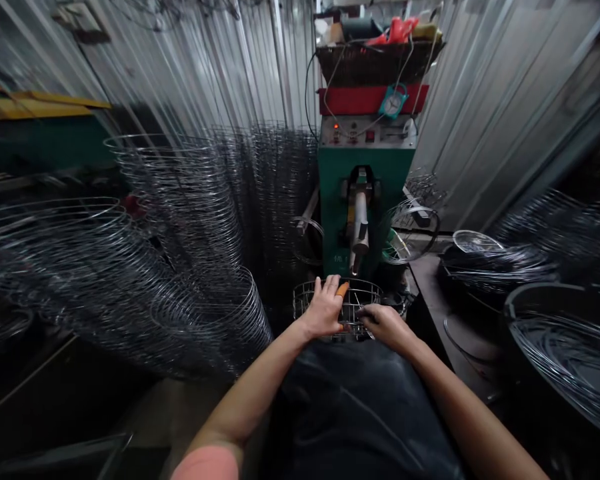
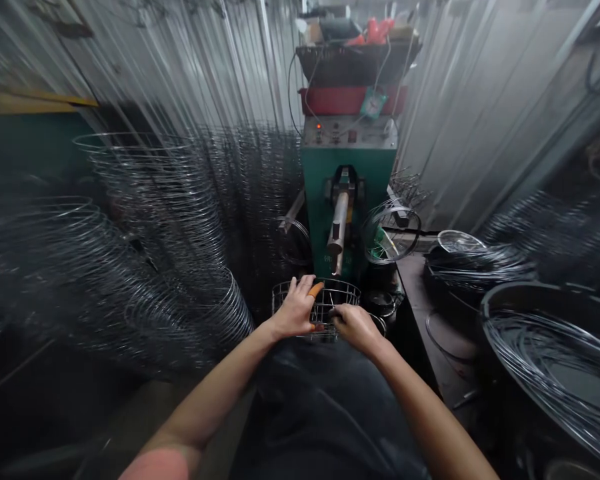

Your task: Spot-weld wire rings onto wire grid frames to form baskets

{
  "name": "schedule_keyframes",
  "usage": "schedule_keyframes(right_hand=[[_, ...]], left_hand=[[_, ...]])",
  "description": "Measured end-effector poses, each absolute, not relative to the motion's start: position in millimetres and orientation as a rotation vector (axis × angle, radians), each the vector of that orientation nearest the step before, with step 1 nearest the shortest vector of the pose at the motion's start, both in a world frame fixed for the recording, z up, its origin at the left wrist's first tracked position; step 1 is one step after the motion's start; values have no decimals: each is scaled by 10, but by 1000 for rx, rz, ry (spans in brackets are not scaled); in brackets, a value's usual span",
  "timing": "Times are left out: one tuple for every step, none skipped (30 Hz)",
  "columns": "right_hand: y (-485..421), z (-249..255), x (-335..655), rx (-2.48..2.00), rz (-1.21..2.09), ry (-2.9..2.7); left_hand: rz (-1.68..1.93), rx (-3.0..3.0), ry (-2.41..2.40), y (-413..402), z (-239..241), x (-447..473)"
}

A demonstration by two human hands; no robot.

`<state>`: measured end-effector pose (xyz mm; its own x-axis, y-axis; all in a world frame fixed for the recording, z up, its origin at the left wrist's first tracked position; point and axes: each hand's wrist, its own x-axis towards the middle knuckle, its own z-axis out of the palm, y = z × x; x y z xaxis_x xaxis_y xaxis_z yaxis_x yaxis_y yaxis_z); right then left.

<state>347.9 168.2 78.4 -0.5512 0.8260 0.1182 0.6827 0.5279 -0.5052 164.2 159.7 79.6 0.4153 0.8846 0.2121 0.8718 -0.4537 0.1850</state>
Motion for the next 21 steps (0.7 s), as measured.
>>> schedule_keyframes(right_hand=[[1726, 745, 3470, -1277, 542, -2432], [1768, 709, 3464, -1302, 504, -2436], [1806, 675, 3461, -1317, 474, -2442], [1839, 645, 3463, -1319, 459, -2453], [1867, 619, 3471, -1302, 468, -2466], [1890, 598, 3487, -1269, 503, -2478], [1907, 582, 3508, -1224, 558, -2487], [1921, 569, 3534, -1175, 618, -2495], [1932, 557, 3561, -1131, 666, -2502], [1940, 546, 3587, -1100, 693, -2513], [1949, 531, 3608, -1079, 696, -2526], [1957, 513, 3624, -1070, 682, -2537], [1965, 490, 3632, -1070, 659, -2543], [1975, 463, 3635, -1076, 632, -2542], [1986, 433, 3632, -1082, 608, -2537], [1999, 401, 3626, -1084, 588, -2530], [2012, 371, 3617, -1081, 569, -2521], [2027, 343, 3609, -1072, 553, -2515], [2041, 319, 3600, -1057, 539, -2508], [2055, 299, 3593, -1041, 528, -2504], [2068, 284, 3586, -1028, 521, -2500]], left_hand=[[425, 2592, 1604, 1626, 771, 1650], [422, 2570, 1600, 1655, 747, 1657], [425, 2545, 1601, 1684, 723, 1662], [435, 2523, 1600, 1714, 699, 1665], [447, 2505, 1596, 1743, 675, 1664], [461, 2492, 1589, 1772, 650, 1660], [475, 2482, 1578, 1800, 624, 1655], [485, 2471, 1568, 1828, 597, 1648], [490, 2455, 1565, 1855, 570, 1640], [492, 2435, 1565, 1882, 542, 1633], [492, 2417, 1564, 1909, 514, 1628], [492, 2400, 1562, 1936, 486, 1623], [491, 2385, 1561, 1961, 459, 1620], [489, 2370, 1560, 1986, 434, 1617], [486, 2354, 1558, 2009, 409, 1614], [485, 2338, 1554, 2031, 387, 1611], [486, 2321, 1547, 2051, 365, 1606], [491, 2307, 1538, 2070, 345, 1599], [500, 2297, 1527, 2087, 326, 1591], [510, 2291, 1518, 2103, 309, 1581], [520, 2290, 1510, 2118, 293, 1570]])
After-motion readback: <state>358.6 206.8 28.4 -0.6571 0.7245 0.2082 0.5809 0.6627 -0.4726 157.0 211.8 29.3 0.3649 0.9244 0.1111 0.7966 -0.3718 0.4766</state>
